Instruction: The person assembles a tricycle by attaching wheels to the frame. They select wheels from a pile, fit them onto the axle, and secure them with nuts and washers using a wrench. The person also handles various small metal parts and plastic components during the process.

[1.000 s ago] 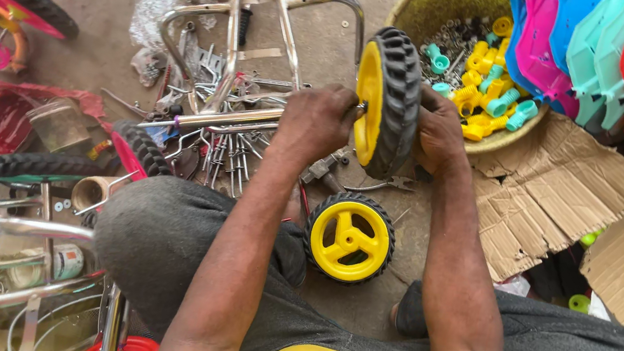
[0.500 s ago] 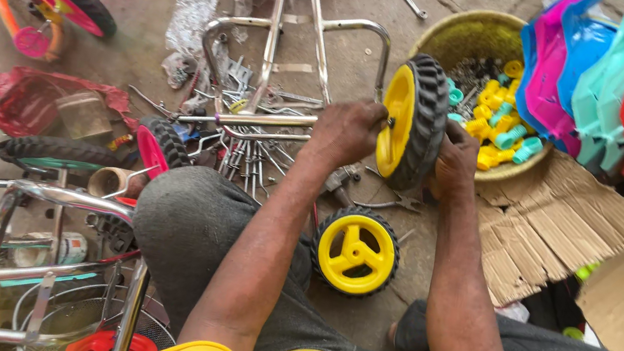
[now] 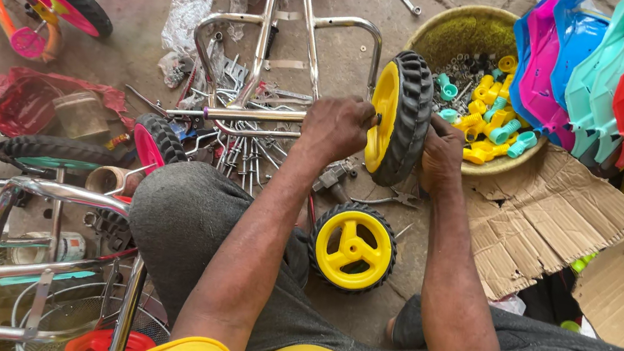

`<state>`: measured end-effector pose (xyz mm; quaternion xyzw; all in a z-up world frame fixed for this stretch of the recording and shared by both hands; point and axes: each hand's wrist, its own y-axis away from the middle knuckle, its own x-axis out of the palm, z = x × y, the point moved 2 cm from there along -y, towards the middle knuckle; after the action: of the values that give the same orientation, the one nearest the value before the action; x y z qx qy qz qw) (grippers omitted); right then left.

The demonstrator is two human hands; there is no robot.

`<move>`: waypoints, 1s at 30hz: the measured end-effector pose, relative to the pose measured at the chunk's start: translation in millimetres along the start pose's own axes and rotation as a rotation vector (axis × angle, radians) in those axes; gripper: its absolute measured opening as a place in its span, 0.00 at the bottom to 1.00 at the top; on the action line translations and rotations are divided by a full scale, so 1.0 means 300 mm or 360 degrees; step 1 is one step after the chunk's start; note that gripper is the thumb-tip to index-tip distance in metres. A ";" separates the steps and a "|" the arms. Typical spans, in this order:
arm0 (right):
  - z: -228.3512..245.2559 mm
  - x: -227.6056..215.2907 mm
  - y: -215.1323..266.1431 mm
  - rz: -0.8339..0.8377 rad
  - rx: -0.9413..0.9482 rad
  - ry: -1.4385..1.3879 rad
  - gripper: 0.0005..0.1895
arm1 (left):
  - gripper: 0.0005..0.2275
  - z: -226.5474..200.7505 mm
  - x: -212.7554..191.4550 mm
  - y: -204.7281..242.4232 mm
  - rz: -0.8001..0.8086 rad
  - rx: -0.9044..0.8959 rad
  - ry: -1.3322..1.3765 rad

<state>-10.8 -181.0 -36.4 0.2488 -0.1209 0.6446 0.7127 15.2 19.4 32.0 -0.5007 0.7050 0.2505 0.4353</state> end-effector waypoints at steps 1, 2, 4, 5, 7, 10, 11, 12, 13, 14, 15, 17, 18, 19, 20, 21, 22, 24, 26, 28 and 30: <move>-0.005 0.005 0.001 -0.0004 0.0025 -0.0044 0.12 | 0.11 0.003 -0.002 0.005 0.0001 0.0011 -0.0021; -0.010 0.011 0.003 0.0010 0.0038 -0.0032 0.11 | 0.11 0.009 -0.002 0.011 0.0022 -0.0010 -0.0030; -0.015 0.004 0.019 0.0014 0.0061 -0.0009 0.11 | 0.11 0.012 0.008 0.018 0.0081 -0.0037 -0.0036; -0.011 0.002 0.012 -0.0011 0.0077 -0.0022 0.11 | 0.11 0.012 0.006 0.006 0.0039 0.0013 -0.0041; -0.016 0.003 0.001 -0.0058 0.0118 -0.0049 0.12 | 0.10 0.019 0.008 -0.004 -0.0045 0.0101 -0.0048; -0.060 0.000 0.024 -0.0055 -0.0005 0.0038 0.12 | 0.09 0.043 0.046 0.023 -0.0057 0.0085 -0.0020; -0.069 0.001 0.017 -0.0125 0.0102 -0.0021 0.12 | 0.08 0.050 0.043 0.016 -0.0139 0.0099 0.0048; -0.080 0.006 0.018 -0.0195 0.0208 -0.0081 0.13 | 0.08 0.053 0.038 0.022 -0.0220 0.0113 0.0117; -0.079 0.012 0.006 -0.0257 0.0305 -0.0137 0.14 | 0.08 0.059 0.023 0.019 -0.0313 0.0134 0.0184; -0.067 0.018 -0.015 -0.0257 0.0296 -0.0147 0.14 | 0.09 0.090 0.002 0.003 -0.0309 -0.0131 0.0238; -0.070 0.015 -0.013 -0.0278 0.0305 -0.0165 0.14 | 0.10 0.128 -0.011 0.015 -0.0274 -0.0402 0.0297; -0.078 -0.005 -0.006 -0.0259 0.0249 -0.0183 0.13 | 0.07 0.208 -0.107 0.067 -0.1593 -0.0231 -0.0256; -0.078 -0.019 -0.006 -0.0218 0.0183 -0.0182 0.12 | 0.05 0.276 -0.140 0.113 -0.1954 -0.0403 0.0054; -0.081 -0.020 -0.015 -0.0160 0.0121 -0.0181 0.10 | 0.13 0.342 -0.167 0.147 -0.2143 -0.0823 0.0150; -0.085 -0.021 -0.020 -0.0099 0.0129 -0.0252 0.10 | 0.21 0.395 -0.180 0.163 -0.2304 -0.1251 0.0260; -0.089 -0.025 -0.022 -0.0037 0.0150 -0.0316 0.10 | 0.22 0.429 -0.176 0.190 -0.2334 -0.1522 0.0305; -0.101 -0.023 -0.011 0.0025 0.0172 -0.0381 0.10 | 0.24 0.460 -0.171 0.220 -0.2358 -0.1795 0.0350; -0.088 -0.021 -0.028 0.0014 0.0189 -0.0424 0.10 | 0.27 0.508 -0.176 0.208 -0.2404 -0.2127 0.0499; -0.069 -0.025 0.004 0.0026 0.0207 -0.0403 0.10 | 0.30 0.538 -0.169 0.217 -0.2431 -0.2305 0.0657; -0.062 -0.010 0.030 0.0089 0.0204 -0.0359 0.11 | 0.30 0.574 -0.180 0.217 -0.2462 -0.2533 0.0557; -0.052 0.014 0.011 0.0086 0.0208 -0.0361 0.09 | 0.29 0.620 -0.213 0.187 -0.2502 -0.2591 0.0629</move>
<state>-15.6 -169.3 -46.9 0.3627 -0.1652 0.6378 0.6591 38.5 218.4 -9.7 -0.9659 -0.1175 0.2081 -0.0996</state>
